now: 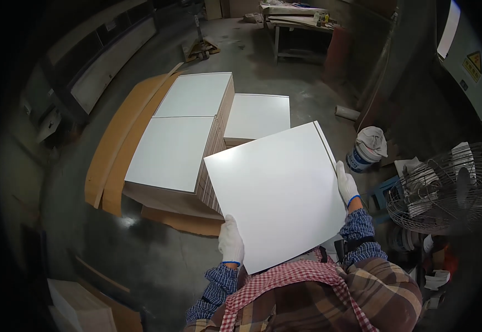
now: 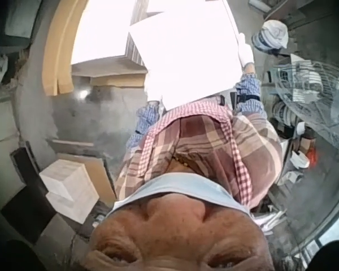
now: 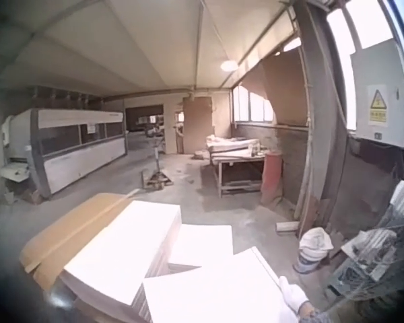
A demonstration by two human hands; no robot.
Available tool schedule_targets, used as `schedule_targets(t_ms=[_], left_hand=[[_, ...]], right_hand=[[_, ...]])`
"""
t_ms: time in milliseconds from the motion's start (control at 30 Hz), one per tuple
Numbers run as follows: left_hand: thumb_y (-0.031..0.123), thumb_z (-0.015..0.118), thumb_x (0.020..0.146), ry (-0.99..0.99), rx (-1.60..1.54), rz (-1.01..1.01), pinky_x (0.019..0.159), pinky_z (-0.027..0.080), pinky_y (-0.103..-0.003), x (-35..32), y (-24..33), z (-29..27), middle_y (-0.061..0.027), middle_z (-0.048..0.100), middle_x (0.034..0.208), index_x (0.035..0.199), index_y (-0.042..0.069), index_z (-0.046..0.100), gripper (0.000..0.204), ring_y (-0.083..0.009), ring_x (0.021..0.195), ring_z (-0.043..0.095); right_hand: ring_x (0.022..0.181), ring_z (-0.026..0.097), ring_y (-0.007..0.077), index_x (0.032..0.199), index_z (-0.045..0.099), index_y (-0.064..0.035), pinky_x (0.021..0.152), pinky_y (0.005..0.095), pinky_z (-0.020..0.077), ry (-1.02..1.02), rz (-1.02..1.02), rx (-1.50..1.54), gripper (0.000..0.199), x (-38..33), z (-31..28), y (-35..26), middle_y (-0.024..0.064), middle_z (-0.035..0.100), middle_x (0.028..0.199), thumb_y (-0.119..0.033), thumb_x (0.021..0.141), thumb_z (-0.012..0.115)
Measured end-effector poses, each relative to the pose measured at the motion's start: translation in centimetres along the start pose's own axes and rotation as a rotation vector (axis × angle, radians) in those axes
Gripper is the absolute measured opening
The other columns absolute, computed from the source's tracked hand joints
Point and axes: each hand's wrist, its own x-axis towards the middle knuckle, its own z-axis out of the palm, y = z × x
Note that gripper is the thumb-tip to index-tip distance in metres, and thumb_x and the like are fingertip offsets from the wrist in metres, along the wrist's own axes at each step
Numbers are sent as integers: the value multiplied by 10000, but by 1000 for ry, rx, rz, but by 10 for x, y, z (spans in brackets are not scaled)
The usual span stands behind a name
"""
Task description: Cleaning white furniture panels with a cloth and stacking them in a workshop.
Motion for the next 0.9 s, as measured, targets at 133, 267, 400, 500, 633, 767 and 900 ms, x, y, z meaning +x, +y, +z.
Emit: schedule_targets(t_ms=[133,267,400,500,633,767,900], left_hand=[[603,247,1032,17,-10,119,978,443,-517,47,-16,51,-263,682,1124,1169,-34,649,766,-416,1096,636],[461,402,1021,-73,34,184,884,484,-542,93,-20,121,-284,644,1080,1319,-2,536,566,-451,1055,625],[299,512,986,-15,166,403,807,506,-550,119,-31,170,-281,611,1061,1422,68,428,501,-471,969,634],[330,574,960,28,133,180,795,503,-563,148,-16,217,-294,612,1072,1405,70,457,528,-481,974,634],[672,395,970,-62,5,-222,995,440,-483,159,101,244,-342,608,1214,1248,-79,586,824,-504,1105,598],[718,385,958,-14,-133,-480,1008,441,-444,183,177,269,-336,630,1202,1213,-143,599,923,-465,1122,613],[720,499,921,67,-416,-599,760,529,-430,222,175,304,-172,655,1001,1237,-47,583,833,-280,958,640]], right_hand=[[1025,630,511,1192,639,53,909,524,466,52,-398,-267,816,114,25,27,359,655,1001,-645,1022,252],[832,673,479,1559,277,-151,711,556,514,-35,-618,-652,526,222,21,52,331,665,916,-180,1039,346],[823,672,479,1554,292,-150,713,561,513,-184,-659,-711,545,283,52,32,322,667,895,-142,1014,366],[957,656,497,1284,595,-25,839,536,496,-274,-402,-537,564,335,71,-47,351,662,963,-470,1026,362],[1070,618,509,886,725,86,947,498,457,-386,-300,-484,974,433,85,-120,380,646,1004,-790,924,303],[1064,615,511,935,719,96,933,499,464,-546,-361,-539,958,510,125,-185,380,647,991,-767,938,304],[1005,641,501,917,728,79,899,483,480,-641,-505,-533,931,560,173,-233,355,666,952,-766,934,339]])
